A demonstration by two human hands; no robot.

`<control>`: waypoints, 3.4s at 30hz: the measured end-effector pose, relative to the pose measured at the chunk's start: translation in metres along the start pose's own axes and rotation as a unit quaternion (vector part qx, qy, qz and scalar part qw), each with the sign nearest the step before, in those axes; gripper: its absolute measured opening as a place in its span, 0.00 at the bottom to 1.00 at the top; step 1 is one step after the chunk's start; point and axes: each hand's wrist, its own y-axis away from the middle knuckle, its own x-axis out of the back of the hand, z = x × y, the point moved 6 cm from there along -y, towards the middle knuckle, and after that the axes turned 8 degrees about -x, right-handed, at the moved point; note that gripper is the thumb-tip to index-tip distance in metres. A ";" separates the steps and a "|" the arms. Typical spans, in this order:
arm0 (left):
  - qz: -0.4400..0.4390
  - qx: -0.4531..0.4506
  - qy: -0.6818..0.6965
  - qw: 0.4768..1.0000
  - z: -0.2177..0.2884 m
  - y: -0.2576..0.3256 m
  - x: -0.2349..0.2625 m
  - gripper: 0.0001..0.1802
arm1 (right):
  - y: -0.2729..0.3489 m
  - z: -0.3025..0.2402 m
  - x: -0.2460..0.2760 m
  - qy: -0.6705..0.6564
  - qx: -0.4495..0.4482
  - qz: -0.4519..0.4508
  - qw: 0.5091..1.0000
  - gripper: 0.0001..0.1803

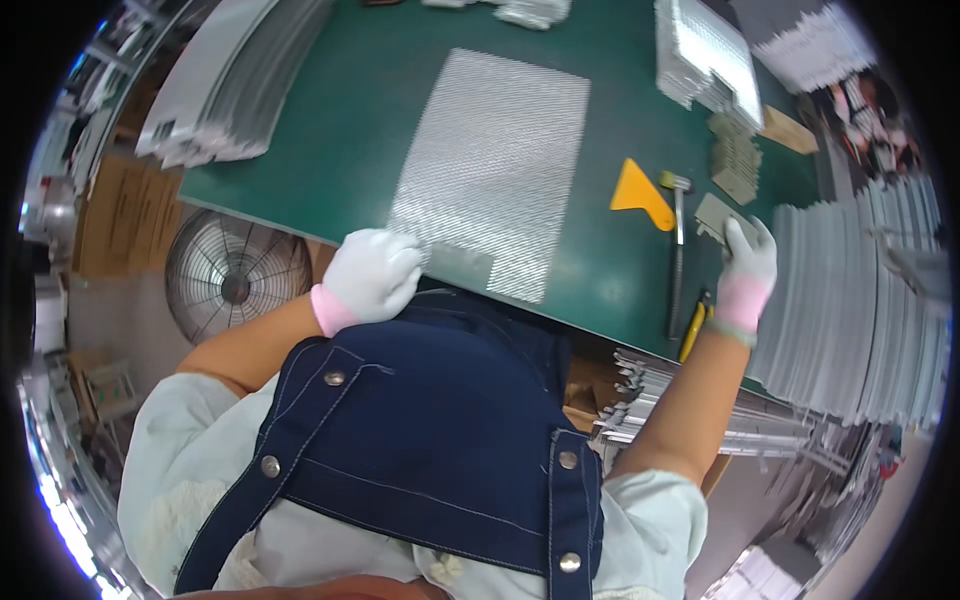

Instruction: The person assembles rectangular light fixtures on a factory workbench. They place a mesh panel, insert a small plastic component, and fit two long white frame pieces along the sides. The person uses a handheld stapler to secure the frame to the mesh, repeating this process for multiple units.

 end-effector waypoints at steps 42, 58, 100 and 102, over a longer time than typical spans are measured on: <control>0.169 0.416 0.712 0.540 -0.030 0.080 -0.089 0.16 | 0.289 0.100 -0.212 -0.213 -0.368 -0.329 0.843 0.16; 0.165 0.410 0.719 0.536 -0.029 0.078 -0.090 0.16 | 0.291 0.092 -0.220 -0.274 -0.337 -0.375 0.819 0.17; 0.055 0.439 0.681 0.583 0.005 0.070 -0.087 0.19 | 0.274 0.098 -0.197 -0.229 -0.291 -0.327 0.870 0.23; -0.018 0.433 0.651 0.622 0.008 0.064 -0.066 0.24 | 0.278 0.103 -0.197 -0.308 -0.332 -0.383 0.805 0.25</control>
